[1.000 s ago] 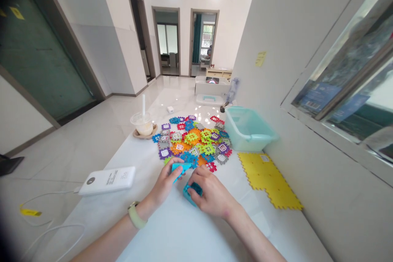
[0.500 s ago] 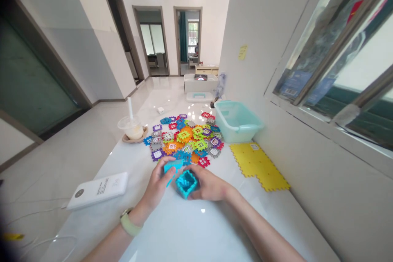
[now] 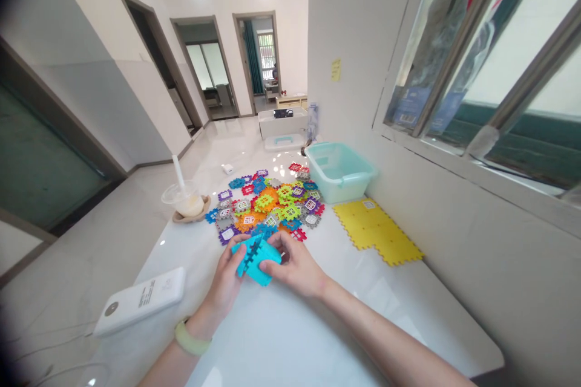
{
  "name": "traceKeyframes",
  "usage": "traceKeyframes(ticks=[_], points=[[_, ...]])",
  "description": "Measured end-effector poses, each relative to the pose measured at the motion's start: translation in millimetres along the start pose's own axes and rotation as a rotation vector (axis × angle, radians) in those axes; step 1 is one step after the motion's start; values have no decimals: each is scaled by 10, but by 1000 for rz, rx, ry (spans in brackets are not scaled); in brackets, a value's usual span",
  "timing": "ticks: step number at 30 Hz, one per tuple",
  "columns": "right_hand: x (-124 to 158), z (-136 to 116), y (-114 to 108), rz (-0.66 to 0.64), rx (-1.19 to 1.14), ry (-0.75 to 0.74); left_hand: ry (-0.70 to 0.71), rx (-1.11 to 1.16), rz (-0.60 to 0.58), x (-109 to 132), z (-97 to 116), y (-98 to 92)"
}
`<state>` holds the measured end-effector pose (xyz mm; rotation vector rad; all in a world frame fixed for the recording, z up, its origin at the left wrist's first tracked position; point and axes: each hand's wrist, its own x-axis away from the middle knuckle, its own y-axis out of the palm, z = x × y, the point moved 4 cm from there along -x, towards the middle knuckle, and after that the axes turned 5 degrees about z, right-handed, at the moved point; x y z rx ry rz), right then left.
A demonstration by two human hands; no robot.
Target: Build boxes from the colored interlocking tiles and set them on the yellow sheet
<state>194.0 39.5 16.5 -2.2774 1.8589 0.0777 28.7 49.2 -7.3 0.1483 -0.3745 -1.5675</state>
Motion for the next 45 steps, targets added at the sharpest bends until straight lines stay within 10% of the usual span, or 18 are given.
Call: traceKeyframes(ticks=[16, 45], points=[[100, -269, -60, 88, 371, -189, 151, -43, -46, 72, 28, 45], [146, -140, 96, 56, 19, -71, 395, -341, -262, 208, 112, 175]])
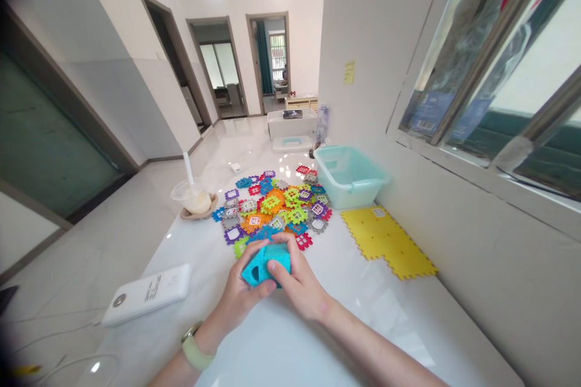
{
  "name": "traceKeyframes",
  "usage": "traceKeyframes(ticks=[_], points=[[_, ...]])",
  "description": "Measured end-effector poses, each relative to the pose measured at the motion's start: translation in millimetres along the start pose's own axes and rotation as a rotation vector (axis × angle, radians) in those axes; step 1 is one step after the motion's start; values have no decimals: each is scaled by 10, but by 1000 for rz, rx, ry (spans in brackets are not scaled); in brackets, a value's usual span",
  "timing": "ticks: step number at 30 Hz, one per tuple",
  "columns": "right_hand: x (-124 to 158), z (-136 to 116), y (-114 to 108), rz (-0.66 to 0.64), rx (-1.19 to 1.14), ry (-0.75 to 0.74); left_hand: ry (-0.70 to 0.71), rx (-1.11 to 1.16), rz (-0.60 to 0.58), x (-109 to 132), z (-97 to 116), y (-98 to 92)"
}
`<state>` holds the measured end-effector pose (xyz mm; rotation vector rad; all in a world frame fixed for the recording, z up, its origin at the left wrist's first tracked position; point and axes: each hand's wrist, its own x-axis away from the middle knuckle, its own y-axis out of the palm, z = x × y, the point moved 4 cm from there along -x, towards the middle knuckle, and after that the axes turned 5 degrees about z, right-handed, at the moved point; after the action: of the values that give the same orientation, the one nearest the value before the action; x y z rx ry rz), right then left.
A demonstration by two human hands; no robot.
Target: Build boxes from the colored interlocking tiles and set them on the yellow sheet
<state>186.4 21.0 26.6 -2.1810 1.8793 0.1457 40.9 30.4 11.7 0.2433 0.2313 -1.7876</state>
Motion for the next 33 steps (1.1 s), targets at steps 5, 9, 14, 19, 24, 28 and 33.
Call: traceKeyframes(ticks=[5, 9, 14, 19, 24, 28, 33], points=[[31, -4, 28, 17, 57, -60, 39, -57, -26, -5, -5, -27], [20, -86, 12, 44, 171, -206, 54, -56, -75, -29, 34, -89], [14, -261, -73, 150, 406, -688, -34, 284, -138, -81, 10, -134], [92, -191, -34, 96, 586, -949, -85, 458, -90, -66, -6, -10], [179, -132, 83, -11, 629, -942, -103, 304, -5, 34, 11, 17], [191, -171, 42, -37, 489, -841, 45, -1, 49, 6, 60, -109], [57, -129, -126, -5, 211, -474, 241, -277, -36, -69, 124, -187]])
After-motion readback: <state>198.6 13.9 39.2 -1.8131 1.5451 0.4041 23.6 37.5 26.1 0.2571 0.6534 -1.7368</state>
